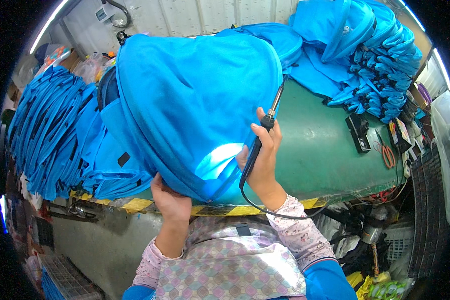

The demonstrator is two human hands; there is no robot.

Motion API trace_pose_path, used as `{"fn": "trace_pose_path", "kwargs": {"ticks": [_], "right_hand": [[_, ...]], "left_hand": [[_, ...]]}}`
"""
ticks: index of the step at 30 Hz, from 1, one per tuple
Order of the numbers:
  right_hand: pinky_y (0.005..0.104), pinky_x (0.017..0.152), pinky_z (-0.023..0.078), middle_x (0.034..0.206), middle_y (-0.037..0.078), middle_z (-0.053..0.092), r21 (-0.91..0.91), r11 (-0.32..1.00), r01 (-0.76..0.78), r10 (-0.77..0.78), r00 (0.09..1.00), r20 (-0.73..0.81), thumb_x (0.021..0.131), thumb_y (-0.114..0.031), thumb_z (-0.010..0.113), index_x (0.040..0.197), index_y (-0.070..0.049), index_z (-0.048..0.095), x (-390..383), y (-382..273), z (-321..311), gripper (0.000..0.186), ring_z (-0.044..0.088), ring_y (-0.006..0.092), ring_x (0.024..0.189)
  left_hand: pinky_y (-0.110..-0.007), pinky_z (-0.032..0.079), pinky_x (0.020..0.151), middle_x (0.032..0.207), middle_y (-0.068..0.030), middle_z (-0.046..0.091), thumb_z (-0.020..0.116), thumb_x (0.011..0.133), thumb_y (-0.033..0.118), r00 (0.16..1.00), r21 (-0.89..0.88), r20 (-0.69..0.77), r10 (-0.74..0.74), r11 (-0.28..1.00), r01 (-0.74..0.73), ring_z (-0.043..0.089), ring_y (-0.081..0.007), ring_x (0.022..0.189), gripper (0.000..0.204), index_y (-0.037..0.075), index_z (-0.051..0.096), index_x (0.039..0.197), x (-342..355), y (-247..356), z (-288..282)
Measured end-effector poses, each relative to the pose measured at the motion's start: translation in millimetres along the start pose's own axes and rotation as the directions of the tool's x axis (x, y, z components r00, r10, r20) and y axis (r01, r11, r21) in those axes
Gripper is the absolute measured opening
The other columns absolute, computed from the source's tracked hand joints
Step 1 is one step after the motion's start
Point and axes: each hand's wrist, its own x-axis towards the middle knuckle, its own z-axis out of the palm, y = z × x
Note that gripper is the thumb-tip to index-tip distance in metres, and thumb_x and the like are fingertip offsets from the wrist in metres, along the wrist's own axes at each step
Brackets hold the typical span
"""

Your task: The person uses a handheld heat-sealing tool to seal seams on blue fabric bags. They pick up each bag, apply the tool along the edges, then place the finished bag on a growing stack on the table.

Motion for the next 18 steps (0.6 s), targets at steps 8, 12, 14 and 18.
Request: {"fn": "trace_pose_path", "kwargs": {"ticks": [8, 12, 14, 18], "right_hand": [[0.0521, 0.111, 0.034, 0.145, 0.029, 0.045, 0.005, 1.0, -0.026, 0.026, 0.997, -0.068, 0.089, -0.003, 0.059, 0.133, -0.008, 0.04, -10, 7, -4, 0.048, 0.042, 0.0433, 0.134], [0.0522, 0.112, 0.033, 0.145, 0.03, 0.043, 0.029, 0.999, -0.018, 0.021, 0.996, -0.087, 0.089, -0.002, 0.06, 0.134, -0.008, 0.037, -6, 7, -19, 0.051, 0.041, 0.0443, 0.136], [0.0514, 0.111, 0.034, 0.146, 0.031, 0.043, -0.022, 1.0, -0.012, 0.01, 0.995, -0.103, 0.088, -0.001, 0.06, 0.134, -0.008, 0.038, -3, 10, -29, 0.052, 0.041, 0.0439, 0.136], [0.0444, 0.102, 0.043, 0.129, 0.027, 0.057, -0.128, 0.991, 0.03, -0.043, 0.994, -0.096, 0.091, -0.002, 0.061, 0.132, -0.004, 0.045, 15, -13, -47, 0.044, 0.053, 0.0357, 0.123]], "left_hand": [[-0.031, 0.049, 0.09, 0.119, -0.0055, 0.064, 0.076, 0.087, 0.004, 0.957, 0.56, 0.243, 0.158, 0.783, -0.272, 0.059, -0.0139, 0.103, 0.043, 0.003, 0.058, 0.126, -9, -6, 15], [-0.03, 0.049, 0.088, 0.11, -0.0032, 0.067, 0.075, 0.088, 0.005, 0.977, 0.437, 0.204, -0.061, 0.899, -0.035, 0.061, -0.0129, 0.099, 0.025, 0.003, 0.066, 0.112, -12, -21, 8], [-0.03, 0.049, 0.088, 0.11, -0.0034, 0.068, 0.075, 0.089, 0.005, 0.974, 0.328, 0.177, -0.141, 0.942, 0.076, 0.063, -0.0133, 0.097, 0.026, 0.003, 0.066, 0.113, -20, -35, 14], [-0.031, 0.049, 0.091, 0.112, -0.0044, 0.068, 0.075, 0.088, 0.004, 0.969, 0.307, 0.161, -0.187, 0.943, 0.131, 0.063, -0.0148, 0.1, 0.028, 0.004, 0.065, 0.115, -24, -46, 12]]}}
